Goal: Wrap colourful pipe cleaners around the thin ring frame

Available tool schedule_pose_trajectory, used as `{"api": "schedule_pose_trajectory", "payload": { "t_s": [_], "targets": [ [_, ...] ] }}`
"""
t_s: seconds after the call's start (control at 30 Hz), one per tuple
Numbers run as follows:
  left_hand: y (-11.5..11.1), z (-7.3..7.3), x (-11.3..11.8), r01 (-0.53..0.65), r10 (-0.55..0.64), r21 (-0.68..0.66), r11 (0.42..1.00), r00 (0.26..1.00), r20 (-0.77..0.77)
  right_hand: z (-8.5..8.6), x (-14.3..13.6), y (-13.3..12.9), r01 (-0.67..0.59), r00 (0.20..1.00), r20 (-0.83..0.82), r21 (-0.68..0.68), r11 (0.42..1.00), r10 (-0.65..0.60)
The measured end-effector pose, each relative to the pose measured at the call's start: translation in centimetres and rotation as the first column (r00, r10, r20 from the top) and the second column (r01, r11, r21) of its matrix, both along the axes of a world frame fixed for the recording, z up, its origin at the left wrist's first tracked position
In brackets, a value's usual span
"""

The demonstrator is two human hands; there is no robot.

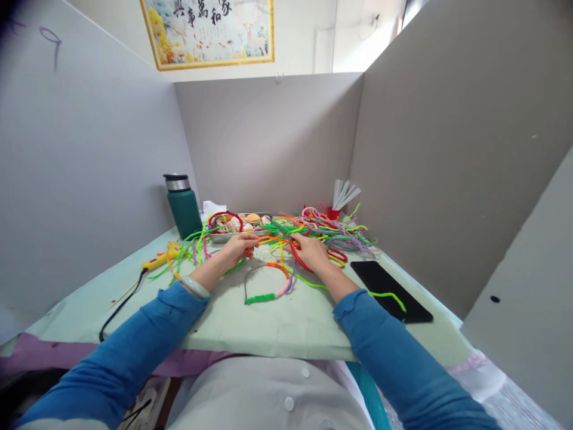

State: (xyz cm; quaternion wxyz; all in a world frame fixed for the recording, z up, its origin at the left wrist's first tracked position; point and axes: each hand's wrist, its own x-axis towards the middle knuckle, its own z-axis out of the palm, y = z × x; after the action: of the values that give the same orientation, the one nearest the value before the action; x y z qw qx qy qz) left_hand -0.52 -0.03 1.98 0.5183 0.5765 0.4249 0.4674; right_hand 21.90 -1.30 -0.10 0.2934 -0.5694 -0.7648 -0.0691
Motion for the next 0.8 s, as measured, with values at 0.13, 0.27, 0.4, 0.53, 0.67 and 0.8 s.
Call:
{"api": "schedule_pose_trajectory", "payload": {
  "t_s": [0.13, 0.27, 0.4, 0.53, 0.67, 0.8],
  "targets": [
    [0.2, 0.1, -0.1, -0.043, 0.042, 0.005, 0.999, 0.999, 0.032, 0.3, -0.1, -0.5, -0.069, 0.997, 0.036, -0.009, 0.998, 0.069],
    [0.3, 0.1, -0.1, -0.052, 0.051, 0.036, 0.998, 0.998, 0.041, 0.3, -0.2, -0.8, -0.075, 0.992, 0.098, -0.049, 0.996, 0.079],
    [0.4, -0.1, -0.2, -0.051, 0.050, 0.050, 0.997, 0.998, 0.034, 0.3, -0.3, -0.9, -0.090, 0.990, 0.106, -0.045, 0.995, 0.094],
    [0.5, -0.2, -0.2, -0.044, 0.044, 0.046, 0.998, 0.999, 0.015, 0.3, -0.4, -0.9, -0.097, 0.990, 0.101, -0.034, 0.995, 0.100],
    [0.6, -0.3, -0.3, -0.082, 0.080, 0.067, 0.994, 0.996, 0.024, 0.4, -0.4, -1.0, -0.123, 0.986, 0.108, -0.027, 0.992, 0.125],
    [1.1, -0.5, -0.5, -0.072, 0.071, 0.096, 0.993, 0.997, 0.017, 0.3, -0.3, -1.0, -0.132, 0.984, 0.119, -0.005, 0.991, 0.132]
  ]
}}
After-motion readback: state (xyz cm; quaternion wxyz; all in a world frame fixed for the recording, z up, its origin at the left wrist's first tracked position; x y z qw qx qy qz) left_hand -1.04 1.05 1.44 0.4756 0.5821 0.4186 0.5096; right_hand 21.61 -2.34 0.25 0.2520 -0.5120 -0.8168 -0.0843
